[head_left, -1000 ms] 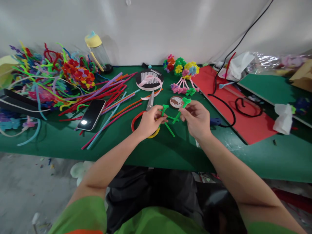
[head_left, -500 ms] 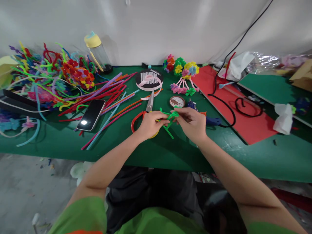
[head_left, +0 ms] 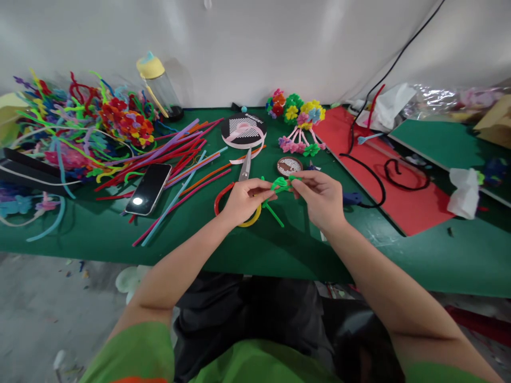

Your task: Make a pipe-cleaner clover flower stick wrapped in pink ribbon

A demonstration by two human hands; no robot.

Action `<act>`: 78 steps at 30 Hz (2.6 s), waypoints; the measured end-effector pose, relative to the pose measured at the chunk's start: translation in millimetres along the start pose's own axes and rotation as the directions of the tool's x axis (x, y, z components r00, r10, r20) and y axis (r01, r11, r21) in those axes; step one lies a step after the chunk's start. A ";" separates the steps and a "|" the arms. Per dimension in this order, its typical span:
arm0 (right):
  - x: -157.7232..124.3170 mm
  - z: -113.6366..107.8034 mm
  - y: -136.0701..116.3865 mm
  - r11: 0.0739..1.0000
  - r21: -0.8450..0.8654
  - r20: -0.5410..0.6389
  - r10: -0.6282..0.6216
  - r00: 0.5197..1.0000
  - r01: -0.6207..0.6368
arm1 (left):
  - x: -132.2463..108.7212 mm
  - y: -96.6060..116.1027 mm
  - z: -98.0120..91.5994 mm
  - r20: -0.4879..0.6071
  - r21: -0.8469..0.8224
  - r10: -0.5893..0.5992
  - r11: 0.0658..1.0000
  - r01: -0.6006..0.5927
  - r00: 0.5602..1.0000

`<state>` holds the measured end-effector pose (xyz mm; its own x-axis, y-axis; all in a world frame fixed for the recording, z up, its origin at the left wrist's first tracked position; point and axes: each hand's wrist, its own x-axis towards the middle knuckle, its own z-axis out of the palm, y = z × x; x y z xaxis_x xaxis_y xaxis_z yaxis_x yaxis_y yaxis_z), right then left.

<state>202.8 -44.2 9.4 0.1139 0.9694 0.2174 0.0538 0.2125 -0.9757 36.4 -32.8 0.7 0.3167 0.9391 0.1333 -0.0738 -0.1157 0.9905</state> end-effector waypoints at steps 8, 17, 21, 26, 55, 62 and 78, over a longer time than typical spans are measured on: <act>-0.9 1.6 -12.1 0.966 0.247 0.064 0.068 0.996 -0.082 | -4.7 6.5 -0.9 -0.087 0.458 0.389 0.833 -0.310 0.917; -3.1 4.1 -16.5 0.908 0.296 0.209 0.240 0.948 -0.295 | -6.0 9.1 1.2 0.034 0.579 0.516 0.688 -0.438 0.856; -4.5 4.2 -18.1 0.916 0.292 0.238 0.210 0.948 -0.276 | -6.3 8.0 0.9 0.071 0.619 0.514 0.649 -0.442 0.855; -5.2 2.8 -18.9 0.925 0.280 0.249 0.187 0.950 -0.256 | -5.9 8.2 0.4 0.076 0.630 0.515 0.639 -0.441 0.854; -3.2 0.6 -10.4 0.986 0.094 0.277 0.105 0.955 -0.136 | -5.1 7.6 -1.6 0.106 0.619 0.409 0.686 -0.382 0.906; -3.9 -0.8 -14.3 0.991 0.029 0.310 0.113 0.944 -0.128 | -4.2 7.8 -1.0 0.126 0.598 0.429 0.687 -0.414 0.894; 0.2 -1.4 30.3 0.478 -0.644 0.605 -0.159 0.780 0.597 | -1.0 1.9 -7.0 -0.045 0.526 0.338 0.808 -0.265 0.940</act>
<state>205.9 -37.8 -20.1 -0.5204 0.7966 0.3076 0.7325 0.6015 -0.3188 29.3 -31.7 2.2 0.2299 0.8584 0.4586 0.3535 -0.5127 0.7825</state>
